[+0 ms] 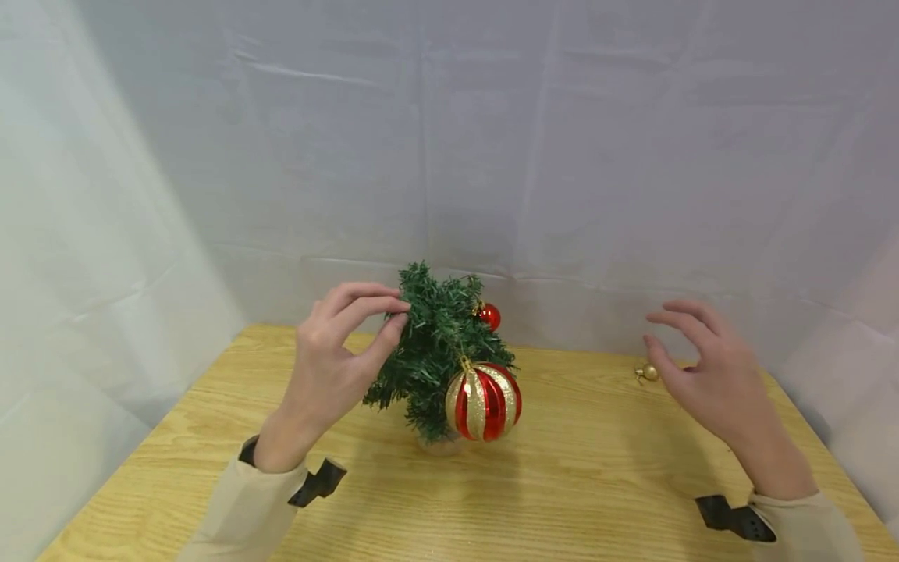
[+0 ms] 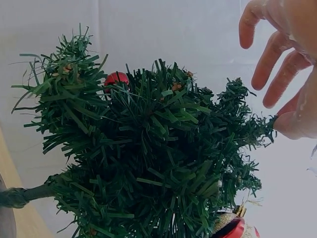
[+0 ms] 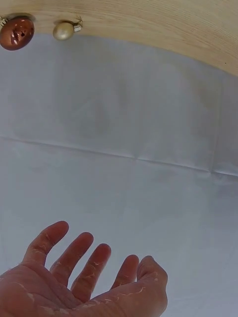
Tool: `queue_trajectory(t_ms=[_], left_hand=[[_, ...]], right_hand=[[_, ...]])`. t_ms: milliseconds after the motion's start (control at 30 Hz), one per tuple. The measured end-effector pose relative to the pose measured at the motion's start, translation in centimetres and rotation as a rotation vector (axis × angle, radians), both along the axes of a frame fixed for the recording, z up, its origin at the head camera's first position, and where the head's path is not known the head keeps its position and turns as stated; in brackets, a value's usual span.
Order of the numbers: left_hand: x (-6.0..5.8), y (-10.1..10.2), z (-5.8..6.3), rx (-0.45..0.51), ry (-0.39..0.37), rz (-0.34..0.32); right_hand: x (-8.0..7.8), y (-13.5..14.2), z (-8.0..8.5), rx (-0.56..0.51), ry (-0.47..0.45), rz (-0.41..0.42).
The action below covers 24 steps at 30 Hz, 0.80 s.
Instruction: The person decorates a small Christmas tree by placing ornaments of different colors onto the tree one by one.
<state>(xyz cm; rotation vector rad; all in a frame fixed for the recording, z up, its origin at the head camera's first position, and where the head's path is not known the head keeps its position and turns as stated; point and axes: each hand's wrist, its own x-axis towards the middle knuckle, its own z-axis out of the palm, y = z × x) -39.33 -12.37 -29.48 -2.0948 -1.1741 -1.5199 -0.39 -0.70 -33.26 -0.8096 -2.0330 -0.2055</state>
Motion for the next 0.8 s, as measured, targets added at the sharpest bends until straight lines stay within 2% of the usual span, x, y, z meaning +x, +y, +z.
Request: queue_trajectory(t_ms=[133, 333, 500, 800], left_hand=[[0.2, -0.2, 0.0, 0.000, 0.015, 0.005], [0.5, -0.4, 0.0, 0.020, 0.043, 0.018], [0.9, -0.5, -0.1, 0.064, 0.067, 0.028], [1.7, -0.7, -0.1, 0.163, 0.126, 0.094]], right_hand=[[0.5, 0.3, -0.5, -0.001, -0.011, -0.046], [1.4, 1.1, -1.4, 0.002, -0.012, -0.056], [2.1, 1.6, -2.0, -0.019, -0.030, -0.081], [2.8, 2.3, -3.4, -0.047, -0.089, -0.135]])
